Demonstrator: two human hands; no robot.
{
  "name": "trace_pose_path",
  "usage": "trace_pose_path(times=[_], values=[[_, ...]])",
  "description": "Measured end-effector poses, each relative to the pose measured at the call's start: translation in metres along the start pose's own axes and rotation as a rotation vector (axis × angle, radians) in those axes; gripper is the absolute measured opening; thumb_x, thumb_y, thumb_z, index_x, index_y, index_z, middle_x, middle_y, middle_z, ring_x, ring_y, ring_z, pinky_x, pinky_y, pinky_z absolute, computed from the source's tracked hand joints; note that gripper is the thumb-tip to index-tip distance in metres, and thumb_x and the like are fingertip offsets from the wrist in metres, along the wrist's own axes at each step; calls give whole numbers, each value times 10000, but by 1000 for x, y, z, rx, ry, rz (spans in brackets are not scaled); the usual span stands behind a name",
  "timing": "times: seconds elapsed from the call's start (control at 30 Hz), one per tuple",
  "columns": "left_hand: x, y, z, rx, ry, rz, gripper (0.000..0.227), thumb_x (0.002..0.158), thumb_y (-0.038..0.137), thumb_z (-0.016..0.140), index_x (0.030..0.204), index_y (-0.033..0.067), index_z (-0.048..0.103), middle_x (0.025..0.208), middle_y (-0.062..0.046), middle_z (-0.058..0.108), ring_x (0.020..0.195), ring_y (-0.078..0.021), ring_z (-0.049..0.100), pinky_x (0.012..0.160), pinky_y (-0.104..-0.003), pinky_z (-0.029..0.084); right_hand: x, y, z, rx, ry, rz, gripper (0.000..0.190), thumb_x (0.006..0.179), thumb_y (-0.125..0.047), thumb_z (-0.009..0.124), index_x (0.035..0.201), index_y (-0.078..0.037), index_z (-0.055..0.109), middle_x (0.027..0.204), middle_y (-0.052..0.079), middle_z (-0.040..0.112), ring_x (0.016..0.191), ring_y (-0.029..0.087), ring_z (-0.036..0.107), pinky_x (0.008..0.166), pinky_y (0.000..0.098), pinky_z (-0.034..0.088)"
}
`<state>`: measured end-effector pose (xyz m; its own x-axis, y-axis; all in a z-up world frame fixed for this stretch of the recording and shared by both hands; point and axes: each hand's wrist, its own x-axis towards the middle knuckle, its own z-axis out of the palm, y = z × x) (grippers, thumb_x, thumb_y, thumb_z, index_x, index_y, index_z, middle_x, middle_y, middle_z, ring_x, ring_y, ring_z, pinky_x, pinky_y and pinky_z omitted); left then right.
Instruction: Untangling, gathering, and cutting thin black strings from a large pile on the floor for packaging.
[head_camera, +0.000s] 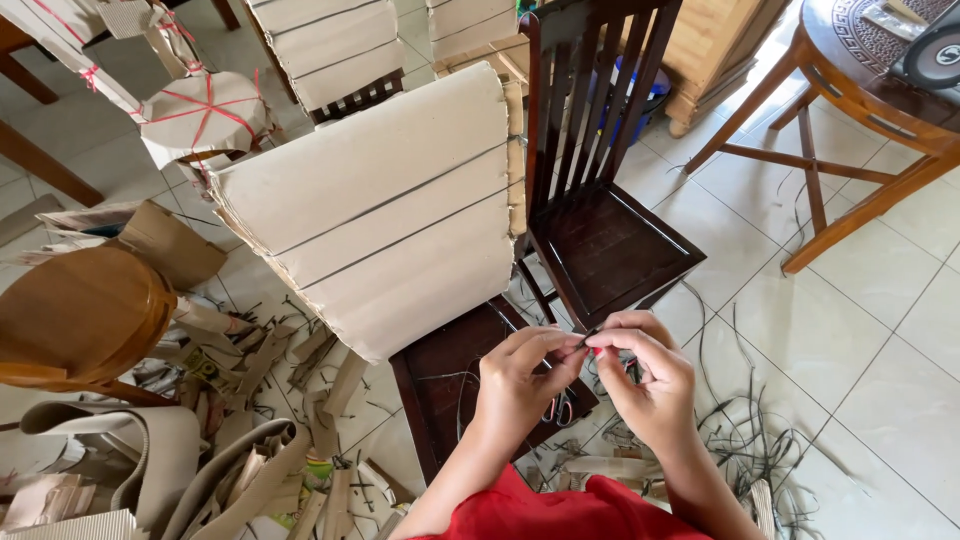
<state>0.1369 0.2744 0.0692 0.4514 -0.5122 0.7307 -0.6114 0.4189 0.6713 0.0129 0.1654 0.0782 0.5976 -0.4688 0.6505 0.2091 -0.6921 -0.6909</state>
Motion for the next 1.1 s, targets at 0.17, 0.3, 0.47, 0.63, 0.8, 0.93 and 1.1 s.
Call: trace_pose_path(times=[0.17,0.3,0.47,0.63,0.8,0.93,1.1], values=[[-11,-17,9,170,-15,100,184,905,22,783,1070,45,704,982,-80,720,920,-223,731,939,-372,636,-3,-9,1,-117,31,10,144,853,32,714,997,20,715,1049,125,639,734,138,625,699,227,576],[-12,-19,18,162,-12,175,199,925,20,767,1108,19,690,986,-100,691,860,-214,707,981,-422,643,-7,-9,2,-135,123,105,111,852,26,744,959,35,717,1023,133,657,732,149,658,718,224,596],[-8,-14,17,73,-17,96,179,891,7,792,1048,7,705,947,-98,725,860,-201,729,994,-388,631,-12,2,-3,26,43,173,113,927,-10,663,998,73,694,1039,142,636,896,190,680,799,239,629],[-8,-17,16,16,-8,70,179,881,-1,801,1032,10,707,923,-84,730,778,-156,709,1026,-398,611,-9,7,-3,79,-31,204,126,955,-28,627,1020,61,687,1043,133,624,895,181,666,825,258,624],[-11,-19,13,59,-3,70,212,875,-20,805,1057,11,700,1002,-112,743,880,-197,741,1058,-416,594,-5,4,1,7,-34,147,95,922,18,646,1005,46,682,1025,123,630,891,178,658,799,239,610],[-11,-21,10,108,-29,102,195,900,-26,775,1074,6,695,1010,-107,739,903,-211,737,1056,-432,589,-2,0,3,-38,-25,146,114,886,17,681,998,30,697,1027,113,641,874,168,670,755,231,607],[-7,-10,10,-70,8,-24,204,862,-2,811,1048,19,729,961,-100,760,895,-210,747,1012,-400,624,-4,7,-1,159,-95,183,87,925,65,602,1004,79,638,1026,146,604,876,182,613,721,244,606]])
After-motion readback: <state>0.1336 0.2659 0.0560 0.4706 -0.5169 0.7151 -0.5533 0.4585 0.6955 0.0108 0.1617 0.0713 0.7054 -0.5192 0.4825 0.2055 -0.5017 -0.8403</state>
